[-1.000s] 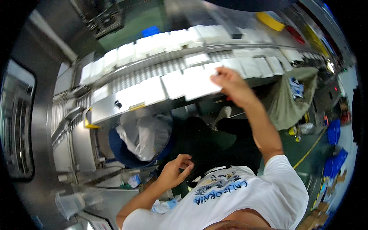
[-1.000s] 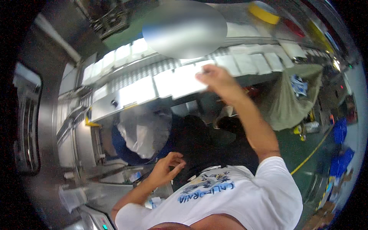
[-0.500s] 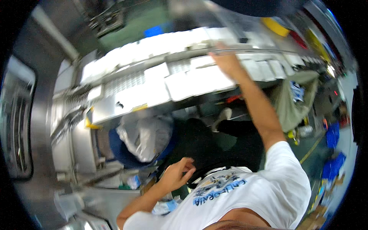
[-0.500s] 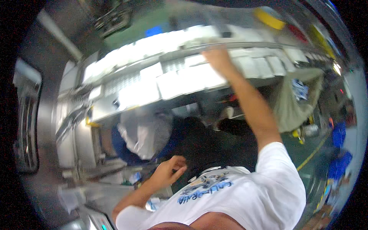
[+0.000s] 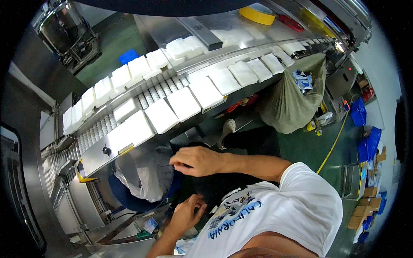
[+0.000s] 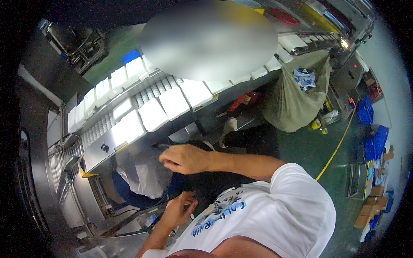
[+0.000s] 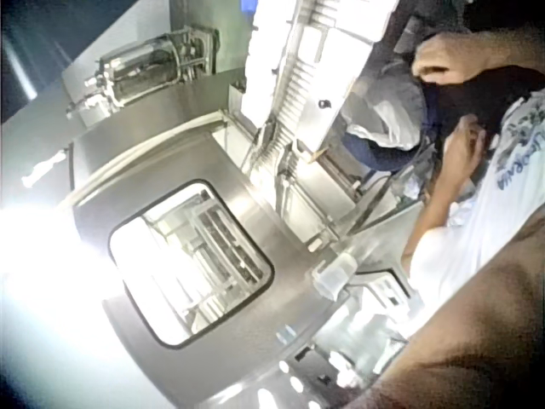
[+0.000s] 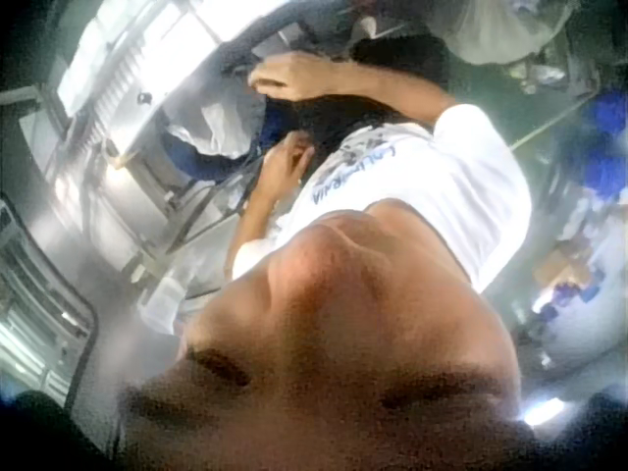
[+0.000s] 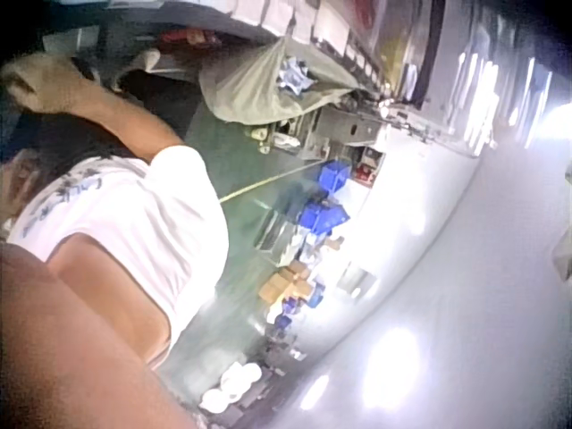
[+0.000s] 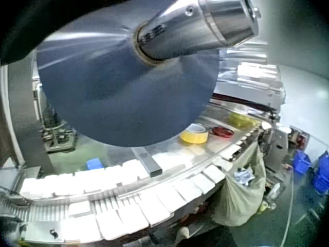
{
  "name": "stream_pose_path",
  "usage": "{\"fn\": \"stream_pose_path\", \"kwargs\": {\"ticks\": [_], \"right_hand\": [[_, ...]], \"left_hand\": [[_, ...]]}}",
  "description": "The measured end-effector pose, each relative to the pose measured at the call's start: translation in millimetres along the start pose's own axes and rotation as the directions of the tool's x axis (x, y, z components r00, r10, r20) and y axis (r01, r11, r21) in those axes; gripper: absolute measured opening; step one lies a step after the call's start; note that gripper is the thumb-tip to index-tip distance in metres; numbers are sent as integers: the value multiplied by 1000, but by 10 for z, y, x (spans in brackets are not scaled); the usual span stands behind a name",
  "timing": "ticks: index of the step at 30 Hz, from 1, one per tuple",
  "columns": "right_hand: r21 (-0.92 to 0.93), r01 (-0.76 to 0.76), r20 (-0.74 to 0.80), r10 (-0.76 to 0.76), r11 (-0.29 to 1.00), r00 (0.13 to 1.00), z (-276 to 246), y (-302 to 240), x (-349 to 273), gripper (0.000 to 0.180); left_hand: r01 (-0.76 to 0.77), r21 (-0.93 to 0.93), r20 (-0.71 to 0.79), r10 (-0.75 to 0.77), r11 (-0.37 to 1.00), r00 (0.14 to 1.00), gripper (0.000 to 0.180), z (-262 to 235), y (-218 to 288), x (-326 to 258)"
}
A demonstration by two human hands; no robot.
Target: The person picks up white rectangular packages from a conveyor belt, inspects them, and places them onto a metal table. They handle the packages one at a time, occasionally separating them or adjusting their position before moving them.
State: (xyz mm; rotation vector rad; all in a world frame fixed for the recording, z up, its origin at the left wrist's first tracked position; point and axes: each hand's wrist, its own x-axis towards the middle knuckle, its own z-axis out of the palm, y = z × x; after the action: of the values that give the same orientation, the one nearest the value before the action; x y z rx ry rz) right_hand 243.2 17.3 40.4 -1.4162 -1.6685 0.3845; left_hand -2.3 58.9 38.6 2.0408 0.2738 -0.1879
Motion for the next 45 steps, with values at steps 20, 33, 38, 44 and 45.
{"fn": "stream_pose_path", "kwargs": {"ticks": [20,33,38,44,45], "right_hand": [[58,-426,150,414,903,898,1401,1242,-1011,14],[61,-341,115,332,938,936,1423,1181,-1042,18],[22,-332,48,331,943,942,1437,1300,-1117,22],[22,-269,-10,269,963,963,1367,1256,-1114,26],[5,-256,-45,256,967,966,1338,1211,-1127,28]], "left_hand": [[-15,349,265,-83,937,961,47,242,-360,-231],[-26,401,283,-97,916,954,53,321,-509,-333],[-3,439,348,-168,898,922,50,173,-373,-234],[-5,476,377,-199,880,904,55,197,-381,-191],[8,476,379,-213,879,901,56,179,-365,-173]]}}
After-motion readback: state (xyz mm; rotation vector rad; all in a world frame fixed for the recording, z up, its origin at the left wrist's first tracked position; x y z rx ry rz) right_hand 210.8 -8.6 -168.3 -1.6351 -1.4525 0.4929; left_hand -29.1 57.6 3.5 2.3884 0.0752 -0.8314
